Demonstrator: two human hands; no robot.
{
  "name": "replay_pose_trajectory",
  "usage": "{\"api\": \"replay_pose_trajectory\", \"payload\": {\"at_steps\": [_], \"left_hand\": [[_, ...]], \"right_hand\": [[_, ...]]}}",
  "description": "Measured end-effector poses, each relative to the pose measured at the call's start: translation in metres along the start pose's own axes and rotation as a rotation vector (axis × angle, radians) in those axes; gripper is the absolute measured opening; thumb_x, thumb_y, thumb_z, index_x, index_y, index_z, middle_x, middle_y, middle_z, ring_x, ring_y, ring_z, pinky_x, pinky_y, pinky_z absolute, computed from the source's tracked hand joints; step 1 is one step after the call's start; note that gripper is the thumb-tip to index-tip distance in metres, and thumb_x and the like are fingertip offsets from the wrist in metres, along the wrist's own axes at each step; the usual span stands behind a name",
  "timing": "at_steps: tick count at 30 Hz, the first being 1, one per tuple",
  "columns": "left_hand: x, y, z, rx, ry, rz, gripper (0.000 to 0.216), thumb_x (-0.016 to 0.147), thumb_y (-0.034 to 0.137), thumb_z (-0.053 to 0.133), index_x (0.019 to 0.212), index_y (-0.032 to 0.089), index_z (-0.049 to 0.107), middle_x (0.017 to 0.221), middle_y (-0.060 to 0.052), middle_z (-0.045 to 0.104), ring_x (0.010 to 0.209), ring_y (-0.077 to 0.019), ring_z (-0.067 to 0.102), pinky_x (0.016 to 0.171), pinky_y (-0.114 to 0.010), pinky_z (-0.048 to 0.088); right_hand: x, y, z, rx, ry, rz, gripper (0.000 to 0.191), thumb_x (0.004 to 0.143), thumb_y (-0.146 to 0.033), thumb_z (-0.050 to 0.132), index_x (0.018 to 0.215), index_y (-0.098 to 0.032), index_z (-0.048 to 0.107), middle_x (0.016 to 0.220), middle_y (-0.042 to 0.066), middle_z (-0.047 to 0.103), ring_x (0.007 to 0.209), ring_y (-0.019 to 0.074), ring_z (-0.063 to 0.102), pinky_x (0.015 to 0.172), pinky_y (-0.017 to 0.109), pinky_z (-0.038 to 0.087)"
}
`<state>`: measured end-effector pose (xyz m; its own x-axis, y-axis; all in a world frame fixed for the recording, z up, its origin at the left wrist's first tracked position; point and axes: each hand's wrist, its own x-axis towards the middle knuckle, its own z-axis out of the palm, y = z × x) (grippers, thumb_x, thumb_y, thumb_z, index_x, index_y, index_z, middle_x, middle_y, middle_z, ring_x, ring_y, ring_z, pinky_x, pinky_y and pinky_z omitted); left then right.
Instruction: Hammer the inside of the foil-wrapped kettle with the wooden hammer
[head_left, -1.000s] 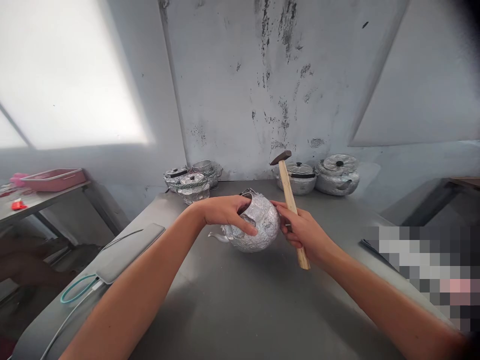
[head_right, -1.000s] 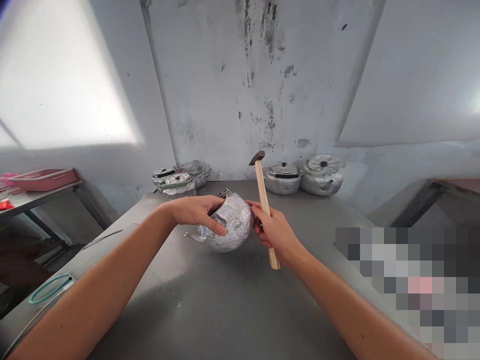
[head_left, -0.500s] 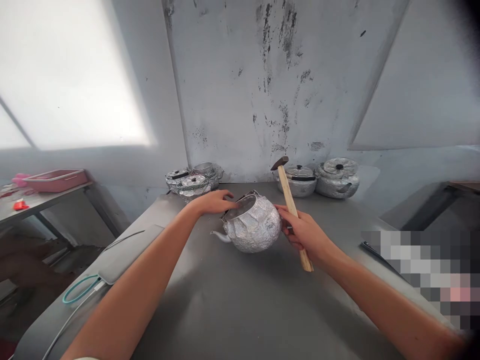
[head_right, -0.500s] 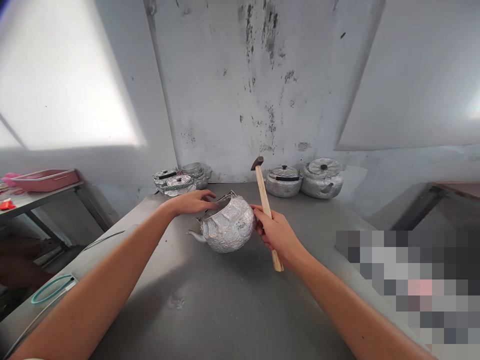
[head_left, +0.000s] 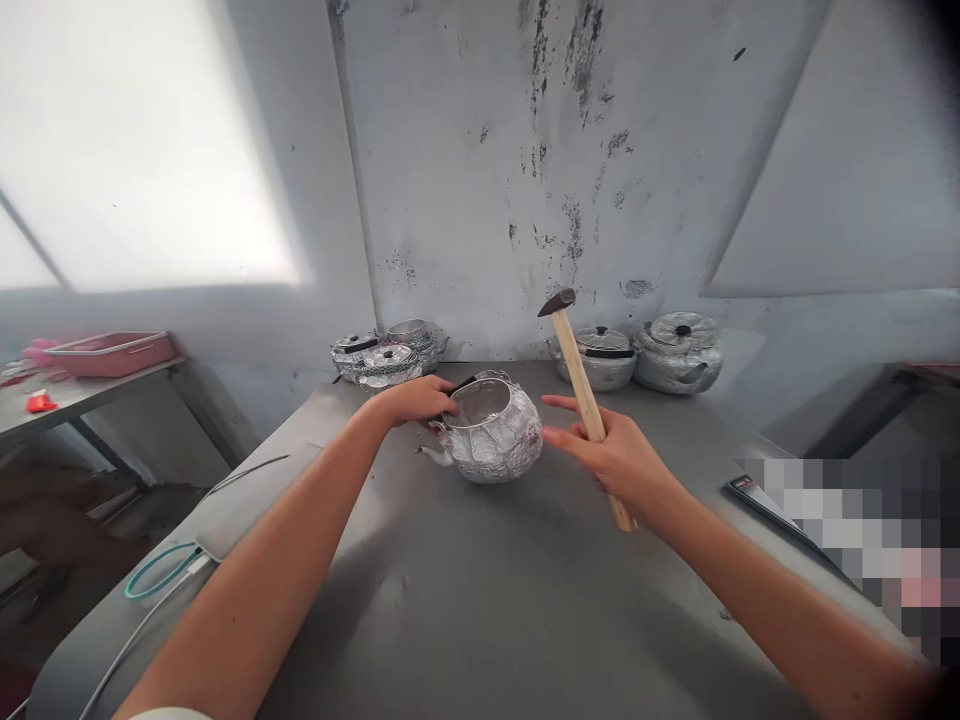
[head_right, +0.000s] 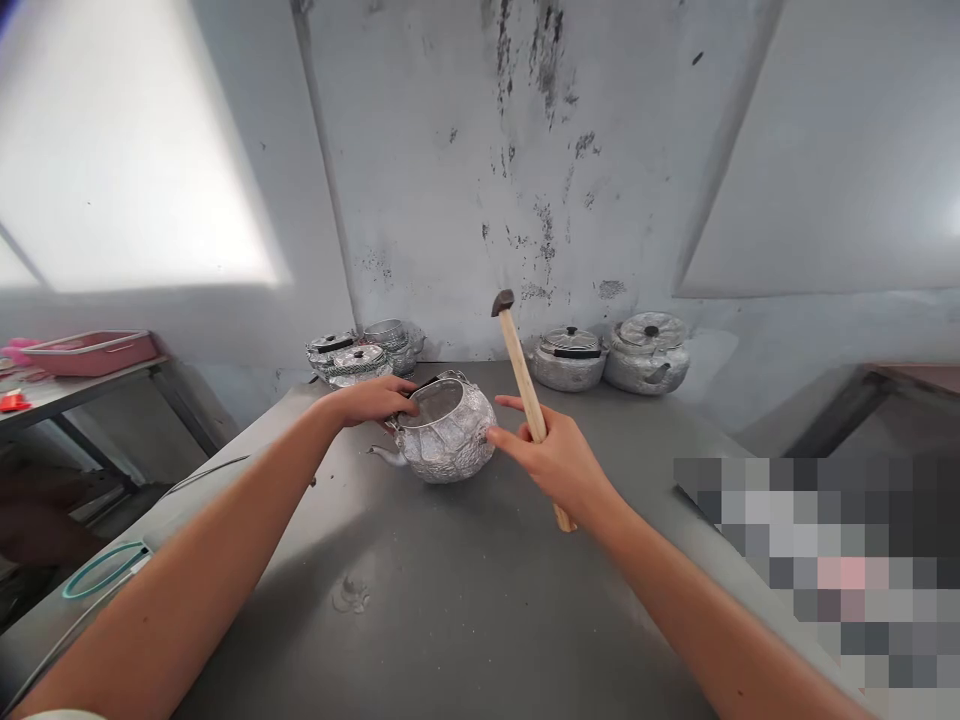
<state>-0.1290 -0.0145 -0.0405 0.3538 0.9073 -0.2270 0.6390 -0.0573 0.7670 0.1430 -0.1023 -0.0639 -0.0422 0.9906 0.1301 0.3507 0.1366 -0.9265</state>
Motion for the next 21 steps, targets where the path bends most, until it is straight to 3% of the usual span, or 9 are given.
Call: {"api": "replay_pose_trajectory", "payload": {"at_steps": [6,11,14,18,21], "left_hand": [[-0.003,0.006,0.002,0.043,0.005,-0.005,0.044,0.069,0.029,0.066,0.112,0.021,0.071,0.090,-0.005,0.063,0.081,-0.0188,0.057,0.067,-0.027,0.056],[-0.006,0.010,0.004,0.091,0.027,-0.011,0.056,0.070,0.033,0.066,0.125,0.020,0.067,0.095,-0.007,0.068,0.082,-0.0207,0.063,0.064,-0.026,0.055],[-0.007,0.011,0.001,0.179,0.063,-0.022,0.058,0.073,0.035,0.064,0.128,0.017,0.066,0.097,-0.008,0.071,0.083,-0.0222,0.067,0.064,-0.026,0.055],[-0.010,0.011,-0.012,0.322,0.188,-0.055,0.058,0.073,0.036,0.064,0.127,0.014,0.066,0.092,-0.009,0.073,0.080,-0.0258,0.071,0.065,-0.030,0.056],[-0.016,0.013,-0.022,0.446,0.328,-0.044,0.054,0.072,0.036,0.068,0.122,0.015,0.069,0.096,-0.013,0.073,0.093,-0.0329,0.070,0.073,-0.034,0.054]], "right_hand": [[-0.005,0.005,0.011,-0.139,0.060,-0.109,0.043,0.070,-0.047,0.082,0.105,-0.024,0.072,0.056,-0.010,0.035,0.052,0.0107,0.033,0.052,0.027,0.029],[-0.003,0.010,0.013,-0.182,0.065,-0.109,0.035,0.074,-0.050,0.078,0.097,-0.025,0.068,0.056,-0.010,0.035,0.051,0.0114,0.034,0.051,0.027,0.028],[-0.002,0.008,0.008,-0.178,0.047,-0.107,0.027,0.085,-0.051,0.068,0.092,-0.025,0.062,0.059,-0.008,0.038,0.053,0.0119,0.036,0.050,0.027,0.030],[-0.008,-0.005,-0.008,-0.153,-0.038,-0.119,0.021,0.100,-0.047,0.046,0.101,-0.028,0.053,0.067,-0.007,0.040,0.054,0.0117,0.035,0.048,0.025,0.030],[-0.019,-0.021,-0.019,-0.205,-0.146,-0.116,0.028,0.099,-0.055,0.048,0.105,-0.029,0.055,0.065,-0.007,0.037,0.052,0.0120,0.032,0.045,0.026,0.027]]}}
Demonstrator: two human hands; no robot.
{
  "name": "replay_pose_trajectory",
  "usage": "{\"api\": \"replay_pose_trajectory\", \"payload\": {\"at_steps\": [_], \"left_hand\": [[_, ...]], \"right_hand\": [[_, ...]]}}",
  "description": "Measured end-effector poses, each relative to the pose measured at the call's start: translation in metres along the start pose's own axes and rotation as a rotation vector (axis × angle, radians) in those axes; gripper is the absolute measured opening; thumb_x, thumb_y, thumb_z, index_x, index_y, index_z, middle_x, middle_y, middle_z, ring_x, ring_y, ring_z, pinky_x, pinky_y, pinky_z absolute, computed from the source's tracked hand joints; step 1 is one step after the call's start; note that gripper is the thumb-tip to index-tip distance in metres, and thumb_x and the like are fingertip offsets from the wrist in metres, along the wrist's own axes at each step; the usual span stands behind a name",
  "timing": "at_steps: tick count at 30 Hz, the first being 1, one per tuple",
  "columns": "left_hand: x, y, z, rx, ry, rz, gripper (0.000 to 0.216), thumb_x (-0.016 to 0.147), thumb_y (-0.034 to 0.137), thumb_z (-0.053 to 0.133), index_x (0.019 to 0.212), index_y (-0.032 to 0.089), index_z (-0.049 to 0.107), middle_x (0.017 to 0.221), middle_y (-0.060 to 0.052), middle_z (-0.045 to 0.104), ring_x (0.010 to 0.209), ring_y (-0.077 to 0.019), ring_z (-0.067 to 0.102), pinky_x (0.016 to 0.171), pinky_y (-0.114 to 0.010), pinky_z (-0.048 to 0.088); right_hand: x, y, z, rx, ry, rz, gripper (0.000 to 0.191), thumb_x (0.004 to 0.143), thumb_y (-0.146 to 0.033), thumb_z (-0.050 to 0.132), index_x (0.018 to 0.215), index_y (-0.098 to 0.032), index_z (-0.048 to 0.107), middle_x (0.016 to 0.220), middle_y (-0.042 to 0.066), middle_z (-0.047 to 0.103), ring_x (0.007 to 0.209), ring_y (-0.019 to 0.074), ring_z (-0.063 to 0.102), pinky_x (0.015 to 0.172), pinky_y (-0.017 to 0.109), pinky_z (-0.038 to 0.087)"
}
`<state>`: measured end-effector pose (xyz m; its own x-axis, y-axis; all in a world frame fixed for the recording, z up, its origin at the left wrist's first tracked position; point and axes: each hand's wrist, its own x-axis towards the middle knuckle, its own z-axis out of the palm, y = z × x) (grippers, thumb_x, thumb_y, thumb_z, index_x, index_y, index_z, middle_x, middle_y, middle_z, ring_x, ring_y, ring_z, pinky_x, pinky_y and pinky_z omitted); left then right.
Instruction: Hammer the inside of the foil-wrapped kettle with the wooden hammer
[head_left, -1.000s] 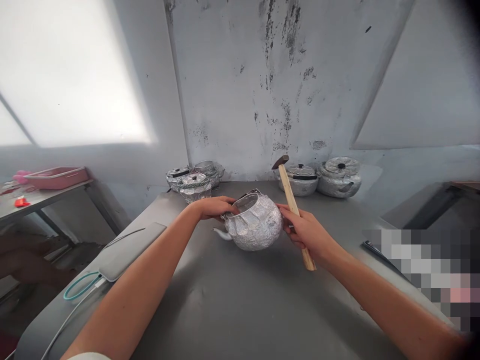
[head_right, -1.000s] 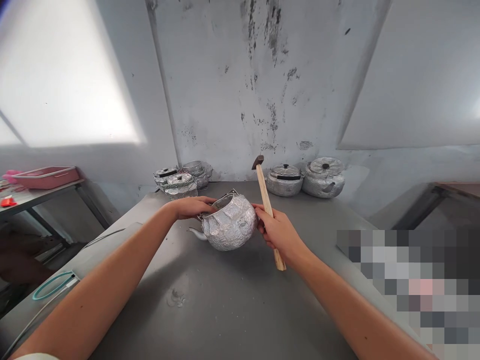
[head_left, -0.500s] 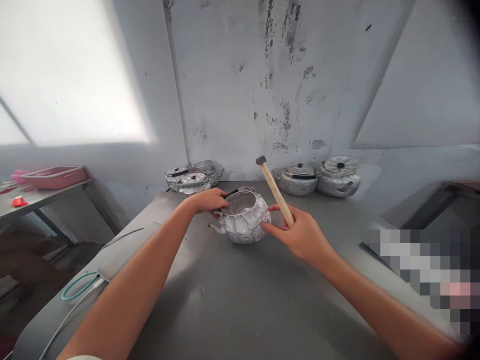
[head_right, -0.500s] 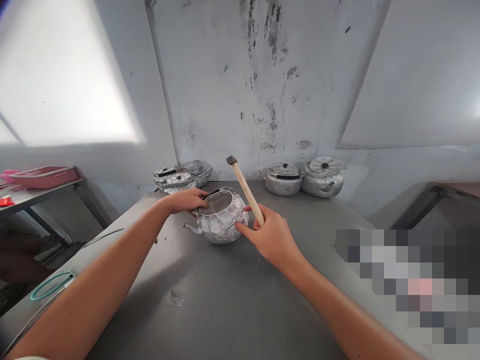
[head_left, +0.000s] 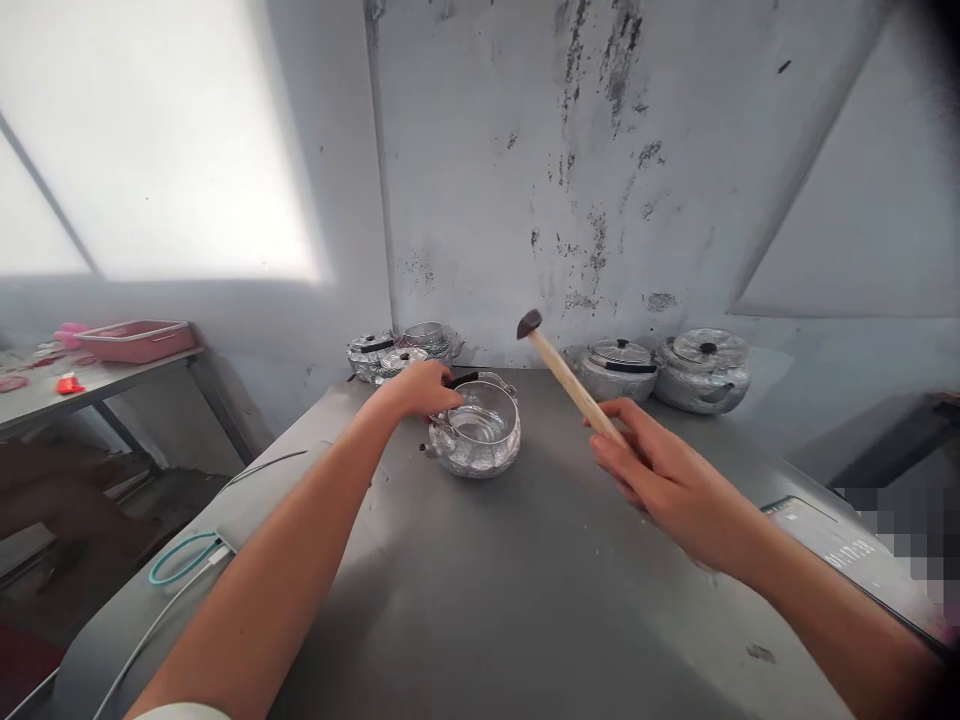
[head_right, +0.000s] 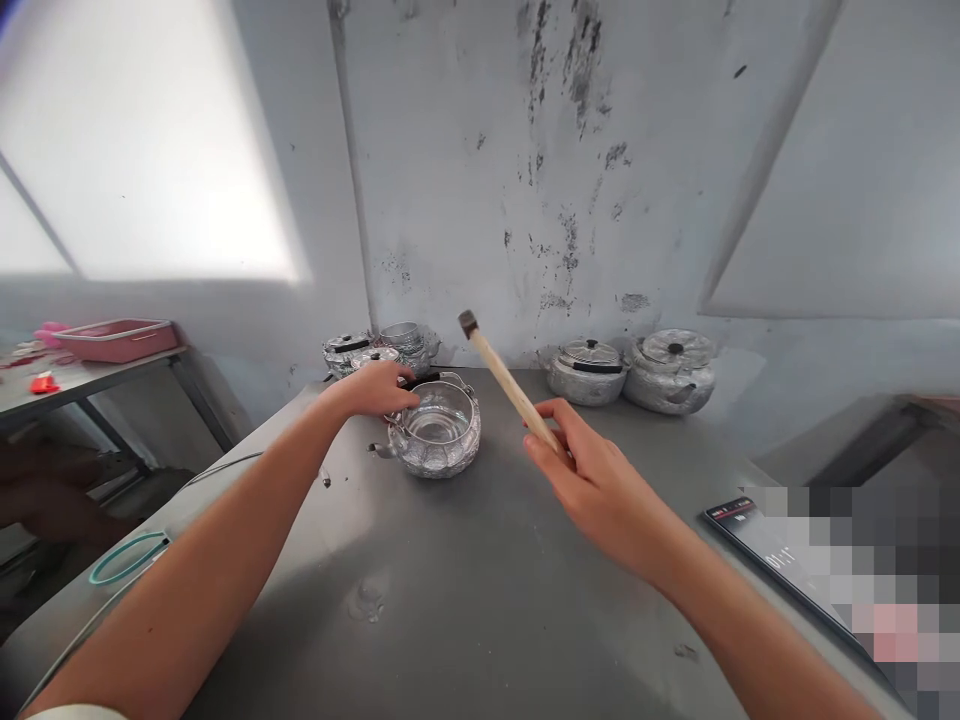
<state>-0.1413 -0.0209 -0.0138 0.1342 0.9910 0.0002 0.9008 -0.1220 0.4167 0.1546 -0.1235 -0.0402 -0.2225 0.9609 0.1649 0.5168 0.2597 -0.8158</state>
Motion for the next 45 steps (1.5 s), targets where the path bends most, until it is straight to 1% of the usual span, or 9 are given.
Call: {"api": "replay_pose_trajectory", "payload": {"at_steps": [4,10,14,18,22,24,31,37,45], "left_hand": [[-0.007,0.006,-0.005,0.129,0.145,0.016,0.049,0.072,0.037,0.072,0.116,0.016,0.070,0.097,-0.015,0.072,0.109,-0.0385,0.064,0.084,-0.037,0.050],[-0.021,0.025,-0.001,0.229,0.186,0.093,0.045,0.079,0.042,0.069,0.117,0.019,0.065,0.093,-0.012,0.070,0.103,-0.0367,0.064,0.082,-0.038,0.047],[-0.038,0.038,-0.001,0.247,0.167,0.238,0.051,0.084,0.056,0.064,0.119,0.020,0.058,0.106,-0.012,0.064,0.096,-0.0335,0.062,0.081,-0.039,0.046],[-0.052,0.052,0.002,0.123,0.032,0.432,0.070,0.076,0.068,0.071,0.125,0.022,0.053,0.127,-0.014,0.052,0.095,-0.0291,0.061,0.079,-0.036,0.046],[-0.056,0.059,0.009,0.019,-0.143,0.511,0.082,0.078,0.062,0.073,0.148,0.036,0.039,0.143,-0.010,0.041,0.092,-0.0238,0.062,0.078,-0.034,0.047],[-0.054,0.060,0.012,0.009,-0.197,0.534,0.080,0.078,0.063,0.074,0.148,0.041,0.043,0.150,-0.008,0.034,0.101,-0.0261,0.062,0.081,-0.034,0.048],[-0.050,0.064,0.018,-0.027,-0.224,0.517,0.065,0.080,0.066,0.072,0.137,0.038,0.057,0.137,-0.006,0.051,0.118,-0.0301,0.057,0.099,-0.038,0.045],[-0.052,0.067,0.016,0.007,-0.254,0.445,0.075,0.074,0.068,0.073,0.143,0.047,0.051,0.140,-0.002,0.049,0.119,-0.0287,0.057,0.098,-0.037,0.048],[-0.054,0.071,0.018,0.011,-0.247,0.443,0.067,0.075,0.063,0.073,0.138,0.047,0.056,0.135,-0.002,0.051,0.113,-0.0272,0.059,0.089,-0.035,0.050]], "right_hand": [[-0.013,-0.016,-0.002,-0.312,-0.155,0.012,0.035,0.099,-0.060,0.042,0.106,-0.031,0.061,0.066,-0.002,0.050,0.057,0.0165,0.044,0.049,0.028,0.033],[-0.025,-0.003,0.009,-0.420,-0.141,0.025,0.035,0.099,-0.054,0.041,0.100,-0.032,0.069,0.072,0.005,0.067,0.058,0.0225,0.059,0.048,0.031,0.040],[-0.034,0.013,0.006,-0.392,-0.154,0.044,0.040,0.099,-0.050,0.044,0.132,-0.038,0.063,0.071,0.004,0.071,0.062,0.0270,0.067,0.054,0.035,0.049],[-0.041,0.021,0.006,-0.335,-0.176,0.042,0.048,0.097,-0.046,0.047,0.145,-0.041,0.055,0.083,0.004,0.077,0.079,0.0298,0.074,0.067,0.036,0.056],[-0.047,0.034,0.014,-0.281,-0.203,0.035,0.046,0.097,-0.043,0.049,0.142,-0.046,0.058,0.083,0.003,0.078,0.079,0.0311,0.074,0.066,0.038,0.057],[-0.052,0.043,0.021,-0.252,-0.197,0.027,0.048,0.098,-0.043,0.049,0.145,-0.047,0.055,0.086,0.003,0.078,0.080,0.0303,0.074,0.065,0.037,0.056],[-0.066,0.049,0.038,-0.213,-0.200,0.011,0.055,0.101,-0.039,0.043,0.155,-0.043,0.043,0.072,0.000,0.073,0.060,0.0247,0.068,0.057,0.034,0.054],[-0.068,0.032,0.037,-0.230,-0.217,-0.059,0.054,0.102,-0.032,0.041,0.156,-0.037,0.043,0.071,-0.004,0.073,0.059,0.0190,0.068,0.057,0.026,0.054],[-0.069,0.040,0.040,-0.249,-0.275,-0.005,0.057,0.107,-0.038,0.030,0.163,-0.038,0.024,0.081,-0.004,0.072,0.067,0.0164,0.065,0.066,0.023,0.054]]}}
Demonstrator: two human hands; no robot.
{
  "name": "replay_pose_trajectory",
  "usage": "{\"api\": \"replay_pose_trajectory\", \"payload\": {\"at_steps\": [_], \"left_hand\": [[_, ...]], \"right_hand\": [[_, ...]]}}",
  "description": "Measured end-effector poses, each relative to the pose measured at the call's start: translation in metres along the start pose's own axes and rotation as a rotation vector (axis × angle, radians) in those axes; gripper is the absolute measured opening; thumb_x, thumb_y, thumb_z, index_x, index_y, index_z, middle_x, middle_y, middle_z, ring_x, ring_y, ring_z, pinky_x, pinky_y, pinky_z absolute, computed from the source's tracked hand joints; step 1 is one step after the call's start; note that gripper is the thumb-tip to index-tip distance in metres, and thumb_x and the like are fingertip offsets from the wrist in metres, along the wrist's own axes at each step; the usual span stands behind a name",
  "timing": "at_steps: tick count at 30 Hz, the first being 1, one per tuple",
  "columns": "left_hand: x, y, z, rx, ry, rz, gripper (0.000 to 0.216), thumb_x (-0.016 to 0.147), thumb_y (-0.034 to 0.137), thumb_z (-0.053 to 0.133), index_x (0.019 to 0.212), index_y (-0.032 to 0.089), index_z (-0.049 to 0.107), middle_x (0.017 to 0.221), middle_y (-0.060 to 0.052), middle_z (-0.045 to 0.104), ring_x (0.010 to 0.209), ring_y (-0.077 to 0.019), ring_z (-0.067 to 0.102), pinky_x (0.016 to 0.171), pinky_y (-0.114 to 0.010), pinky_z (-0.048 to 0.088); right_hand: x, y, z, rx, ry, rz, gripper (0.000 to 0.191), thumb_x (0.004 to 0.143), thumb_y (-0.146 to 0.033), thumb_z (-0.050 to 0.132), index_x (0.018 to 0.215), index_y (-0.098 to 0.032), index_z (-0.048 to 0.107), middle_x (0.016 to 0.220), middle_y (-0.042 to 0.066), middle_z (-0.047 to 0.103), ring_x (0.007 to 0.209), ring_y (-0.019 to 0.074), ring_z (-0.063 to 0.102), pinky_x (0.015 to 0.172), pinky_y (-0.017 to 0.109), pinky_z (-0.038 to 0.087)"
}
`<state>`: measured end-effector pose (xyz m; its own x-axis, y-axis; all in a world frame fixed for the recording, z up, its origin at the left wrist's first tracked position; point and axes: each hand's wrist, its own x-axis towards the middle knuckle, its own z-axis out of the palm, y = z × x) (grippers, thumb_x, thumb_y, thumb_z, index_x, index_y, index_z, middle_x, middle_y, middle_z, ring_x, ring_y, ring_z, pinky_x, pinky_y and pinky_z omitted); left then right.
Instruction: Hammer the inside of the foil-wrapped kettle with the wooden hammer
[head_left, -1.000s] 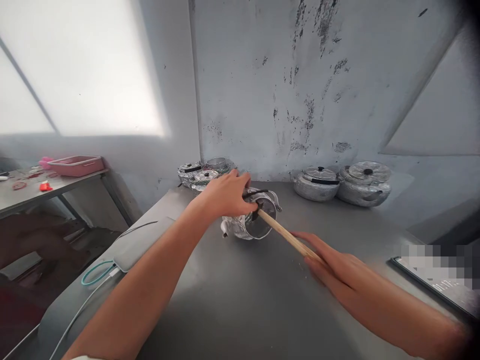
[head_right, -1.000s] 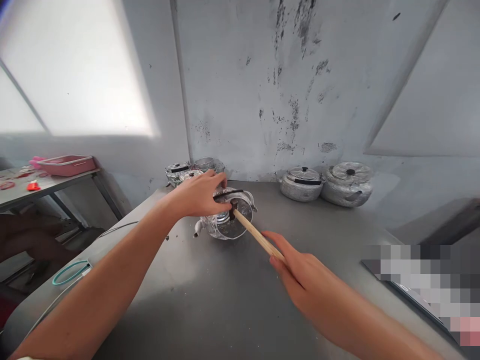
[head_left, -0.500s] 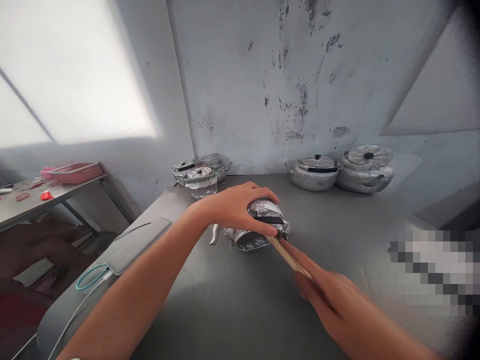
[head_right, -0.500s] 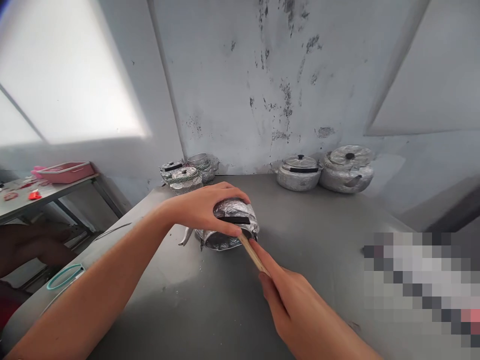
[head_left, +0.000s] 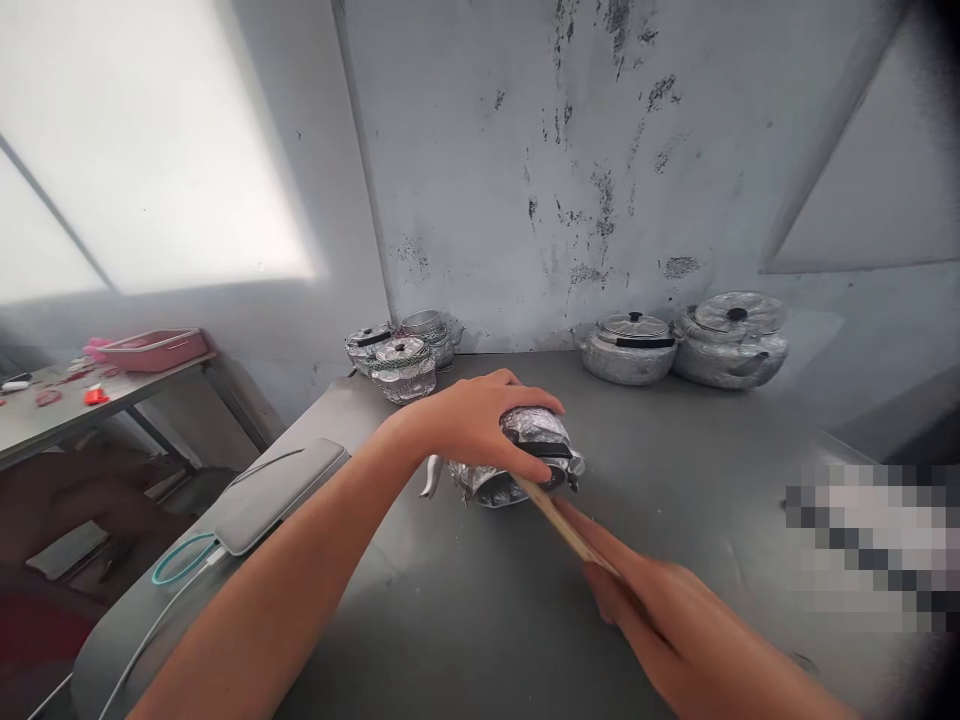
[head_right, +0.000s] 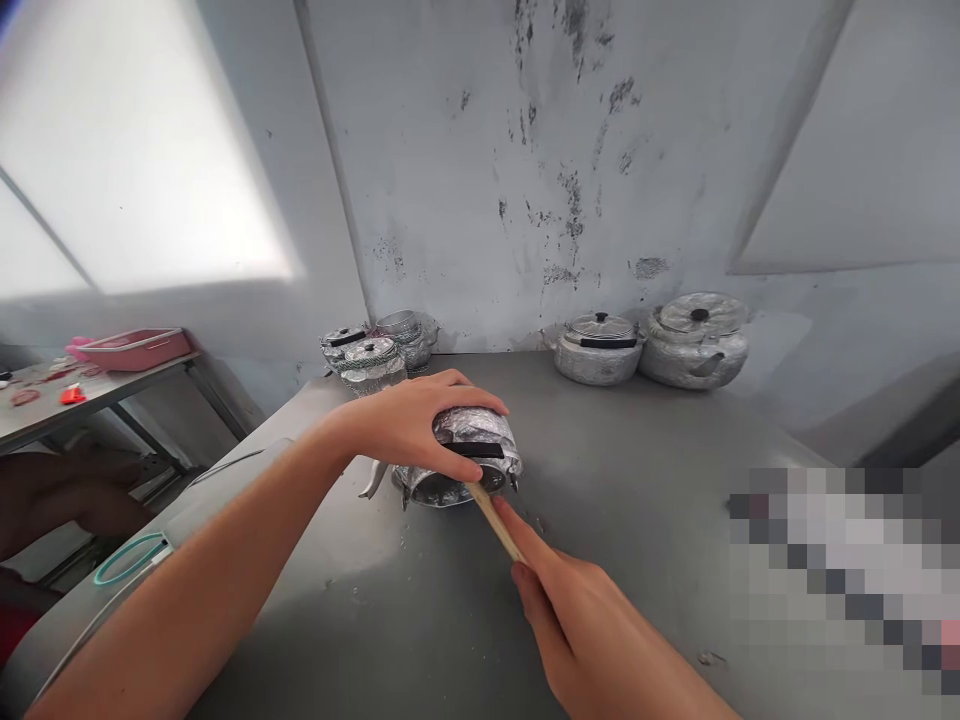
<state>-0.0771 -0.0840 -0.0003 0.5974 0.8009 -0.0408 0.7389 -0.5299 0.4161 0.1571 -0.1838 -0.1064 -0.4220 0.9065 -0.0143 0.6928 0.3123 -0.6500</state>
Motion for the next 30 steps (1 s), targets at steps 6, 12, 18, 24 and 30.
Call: {"api": "replay_pose_trajectory", "payload": {"at_steps": [6,12,18,24,30], "left_hand": [[0.0014,-0.0024,-0.0026,-0.008,-0.011,0.012,0.067,0.076,0.063,0.072,0.139,0.046,0.056,0.134,-0.002,0.051,0.113,-0.0272,0.058,0.089,-0.035,0.049],[0.0032,-0.0042,-0.0025,-0.013,0.001,0.030,0.066,0.076,0.062,0.073,0.138,0.047,0.057,0.134,-0.002,0.051,0.115,-0.0274,0.058,0.092,-0.036,0.049],[0.0045,-0.0036,-0.0029,-0.032,0.006,0.017,0.065,0.076,0.059,0.073,0.137,0.045,0.058,0.133,-0.003,0.052,0.114,-0.0269,0.059,0.091,-0.035,0.050],[0.0047,-0.0042,-0.0030,-0.030,0.008,0.016,0.063,0.076,0.059,0.073,0.136,0.046,0.059,0.133,-0.002,0.052,0.113,-0.0270,0.059,0.091,-0.036,0.050],[0.0064,-0.0069,-0.0022,-0.039,0.015,0.022,0.063,0.076,0.059,0.074,0.136,0.047,0.059,0.132,-0.002,0.053,0.113,-0.0274,0.059,0.091,-0.036,0.049]], "right_hand": [[0.0008,0.0000,-0.0011,0.027,0.047,-0.008,0.057,0.106,-0.037,0.035,0.163,-0.036,0.029,0.089,0.001,0.076,0.075,0.0195,0.070,0.073,0.028,0.056],[0.0017,-0.0008,0.0009,0.032,0.127,-0.043,0.055,0.103,-0.036,0.037,0.158,-0.033,0.042,0.081,0.001,0.078,0.065,0.0203,0.071,0.064,0.029,0.056],[0.0007,-0.0020,0.0028,0.021,0.118,0.001,0.054,0.103,-0.037,0.038,0.157,-0.035,0.042,0.075,-0.002,0.075,0.064,0.0187,0.070,0.060,0.025,0.055],[0.0010,-0.0021,0.0055,0.029,0.085,-0.018,0.056,0.102,-0.034,0.040,0.158,-0.035,0.041,0.070,-0.002,0.072,0.061,0.0192,0.068,0.060,0.027,0.055],[0.0026,-0.0055,0.0058,0.047,0.105,-0.044,0.057,0.101,-0.032,0.041,0.158,-0.031,0.043,0.069,-0.001,0.072,0.056,0.0182,0.066,0.057,0.027,0.054]]}}
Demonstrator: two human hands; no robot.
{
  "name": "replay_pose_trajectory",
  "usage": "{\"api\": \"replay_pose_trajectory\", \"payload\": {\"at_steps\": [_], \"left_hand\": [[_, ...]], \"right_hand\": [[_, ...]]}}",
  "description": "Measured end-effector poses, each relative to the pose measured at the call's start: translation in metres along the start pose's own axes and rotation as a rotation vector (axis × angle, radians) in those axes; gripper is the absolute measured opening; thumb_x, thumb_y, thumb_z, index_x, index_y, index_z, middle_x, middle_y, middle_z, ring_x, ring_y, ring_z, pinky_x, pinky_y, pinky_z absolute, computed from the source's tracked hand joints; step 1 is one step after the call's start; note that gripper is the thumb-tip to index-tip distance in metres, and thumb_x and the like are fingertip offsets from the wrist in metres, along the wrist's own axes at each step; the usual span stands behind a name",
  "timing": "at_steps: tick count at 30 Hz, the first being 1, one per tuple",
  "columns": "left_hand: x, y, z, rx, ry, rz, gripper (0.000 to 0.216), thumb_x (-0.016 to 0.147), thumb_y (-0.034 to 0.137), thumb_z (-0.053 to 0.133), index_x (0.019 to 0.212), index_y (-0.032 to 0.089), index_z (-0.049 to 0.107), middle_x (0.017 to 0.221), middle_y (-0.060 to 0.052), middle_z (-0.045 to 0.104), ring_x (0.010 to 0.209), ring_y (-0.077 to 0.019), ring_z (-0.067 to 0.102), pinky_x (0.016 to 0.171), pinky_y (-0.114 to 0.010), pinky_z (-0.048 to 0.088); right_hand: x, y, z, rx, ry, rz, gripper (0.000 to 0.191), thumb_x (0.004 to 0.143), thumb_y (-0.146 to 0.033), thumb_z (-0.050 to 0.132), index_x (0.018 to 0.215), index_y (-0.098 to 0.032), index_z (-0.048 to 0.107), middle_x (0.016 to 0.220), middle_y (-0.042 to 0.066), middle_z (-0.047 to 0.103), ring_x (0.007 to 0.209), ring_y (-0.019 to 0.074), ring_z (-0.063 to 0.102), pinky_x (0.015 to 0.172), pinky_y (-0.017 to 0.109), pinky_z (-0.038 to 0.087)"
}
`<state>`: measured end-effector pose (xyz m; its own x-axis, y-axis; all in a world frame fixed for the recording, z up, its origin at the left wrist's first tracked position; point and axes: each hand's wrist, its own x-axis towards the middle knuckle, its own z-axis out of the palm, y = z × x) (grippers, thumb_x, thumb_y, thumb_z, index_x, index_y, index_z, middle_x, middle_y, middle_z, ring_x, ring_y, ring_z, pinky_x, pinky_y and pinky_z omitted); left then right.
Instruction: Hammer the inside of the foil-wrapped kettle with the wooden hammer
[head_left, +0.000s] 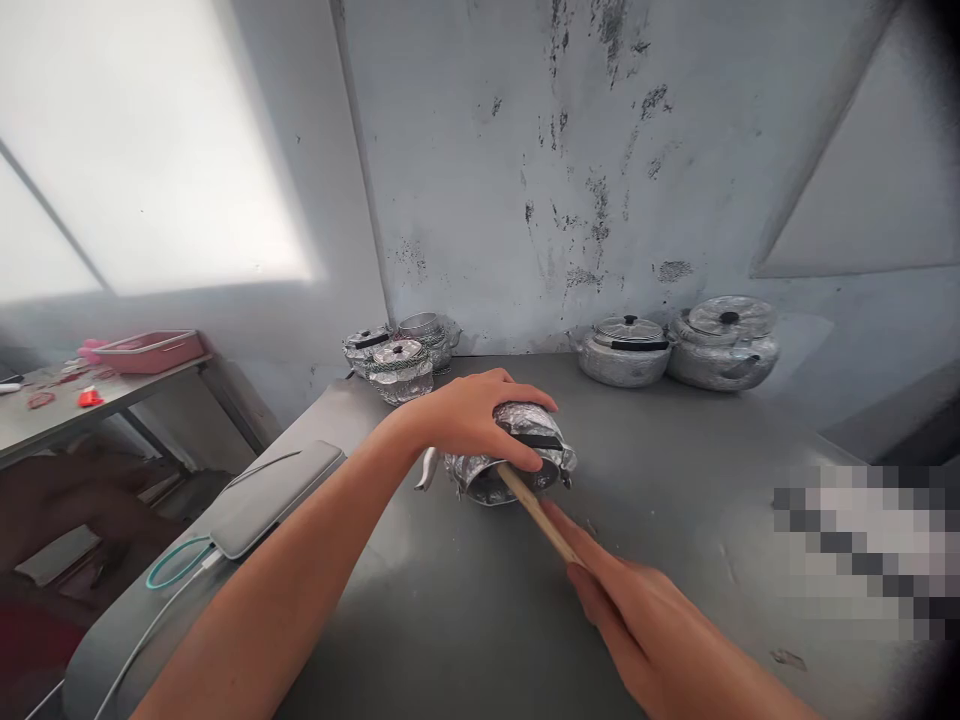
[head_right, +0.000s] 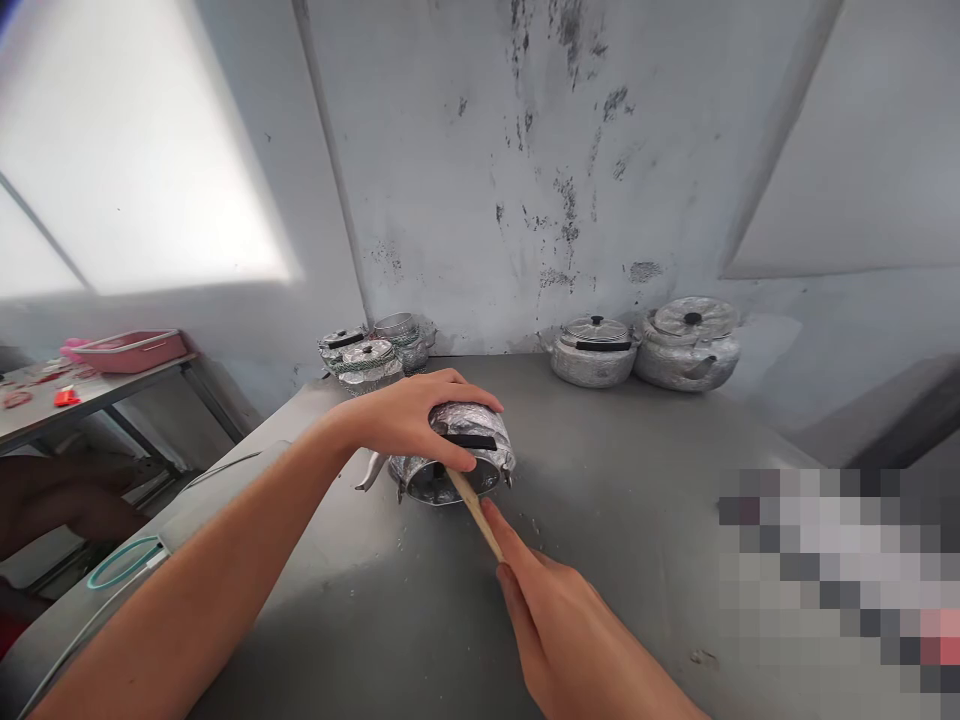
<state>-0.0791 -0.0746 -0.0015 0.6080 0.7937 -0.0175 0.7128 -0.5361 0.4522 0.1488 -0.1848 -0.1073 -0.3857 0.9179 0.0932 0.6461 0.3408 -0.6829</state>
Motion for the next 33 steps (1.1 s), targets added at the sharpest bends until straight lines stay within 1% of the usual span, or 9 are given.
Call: {"api": "replay_pose_trajectory", "payload": {"at_steps": [2,6,10,14,17,22,26,29,33], "left_hand": [[0.0009,-0.0009,-0.0003,-0.001,0.002,0.002,0.063,0.076,0.058,0.074,0.136,0.046,0.060,0.132,-0.002,0.053,0.114,-0.0278,0.058,0.092,-0.036,0.049],[0.0021,-0.0019,-0.0006,-0.004,0.004,0.009,0.063,0.076,0.058,0.074,0.136,0.044,0.060,0.132,-0.002,0.054,0.115,-0.0277,0.058,0.095,-0.036,0.047],[0.0023,-0.0010,0.0008,-0.013,0.035,-0.001,0.061,0.075,0.058,0.075,0.133,0.045,0.062,0.130,-0.001,0.055,0.113,-0.0270,0.059,0.095,-0.036,0.047],[0.0033,-0.0008,0.0023,-0.011,0.049,-0.007,0.060,0.075,0.057,0.075,0.132,0.044,0.063,0.129,-0.001,0.056,0.113,-0.0272,0.059,0.096,-0.036,0.047],[0.0044,-0.0018,0.0024,-0.015,0.062,-0.007,0.059,0.074,0.056,0.076,0.131,0.044,0.064,0.128,-0.001,0.056,0.112,-0.0273,0.059,0.097,-0.037,0.047],[0.0047,-0.0024,0.0023,-0.025,0.058,0.006,0.059,0.075,0.056,0.077,0.131,0.044,0.064,0.128,-0.002,0.057,0.111,-0.0276,0.059,0.095,-0.037,0.048],[0.0047,-0.0031,0.0027,-0.028,0.070,0.007,0.058,0.075,0.055,0.077,0.130,0.044,0.065,0.126,-0.001,0.057,0.110,-0.0269,0.060,0.095,-0.037,0.048],[0.0047,-0.0038,0.0027,-0.035,0.067,0.010,0.059,0.074,0.055,0.078,0.130,0.044,0.065,0.126,-0.002,0.057,0.109,-0.0269,0.060,0.096,-0.038,0.047],[0.0035,-0.0017,0.0024,-0.021,0.058,0.022,0.059,0.074,0.055,0.077,0.131,0.044,0.064,0.128,-0.002,0.056,0.112,-0.0269,0.060,0.099,-0.038,0.047]], "right_hand": [[0.0001,-0.0003,-0.0004,0.008,-0.029,0.012,0.056,0.103,-0.032,0.037,0.159,-0.031,0.040,0.069,-0.002,0.071,0.056,0.0179,0.066,0.057,0.026,0.054],[-0.0009,-0.0012,-0.0024,0.021,-0.015,0.045,0.056,0.104,-0.034,0.035,0.160,-0.030,0.037,0.068,-0.002,0.070,0.057,0.0187,0.067,0.059,0.028,0.055],[-0.0006,-0.0031,-0.0042,0.024,-0.019,0.043,0.054,0.104,-0.035,0.038,0.158,-0.033,0.041,0.073,-0.002,0.073,0.064,0.0202,0.070,0.066,0.031,0.057],[0.0005,-0.0016,-0.0022,0.015,0.016,0.045,0.053,0.103,-0.036,0.039,0.156,-0.031,0.046,0.071,0.000,0.072,0.058,0.0207,0.068,0.061,0.031,0.057],[0.0003,-0.0010,-0.0004,0.011,0.008,0.040,0.052,0.102,-0.035,0.041,0.153,-0.031,0.051,0.071,-0.001,0.073,0.057,0.0195,0.067,0.061,0.030,0.057],[-0.0004,-0.0028,-0.0002,0.008,0.013,0.073,0.054,0.102,-0.036,0.040,0.156,-0.031,0.046,0.067,-0.002,0.071,0.058,0.0202,0.068,0.060,0.029,0.056],[0.0004,-0.0029,-0.0010,0.016,-0.028,0.053,0.055,0.103,-0.037,0.038,0.158,-0.032,0.041,0.072,-0.001,0.072,0.059,0.0202,0.068,0.061,0.030,0.056],[0.0000,-0.0021,-0.0027,0.022,-0.020,0.049,0.056,0.105,-0.038,0.035,0.160,-0.033,0.038,0.074,0.000,0.073,0.060,0.0204,0.069,0.061,0.030,0.056],[-0.0015,0.0011,-0.0041,-0.004,-0.033,0.033,0.054,0.104,-0.038,0.036,0.158,-0.035,0.041,0.073,0.000,0.075,0.061,0.0222,0.071,0.064,0.032,0.059]]}}
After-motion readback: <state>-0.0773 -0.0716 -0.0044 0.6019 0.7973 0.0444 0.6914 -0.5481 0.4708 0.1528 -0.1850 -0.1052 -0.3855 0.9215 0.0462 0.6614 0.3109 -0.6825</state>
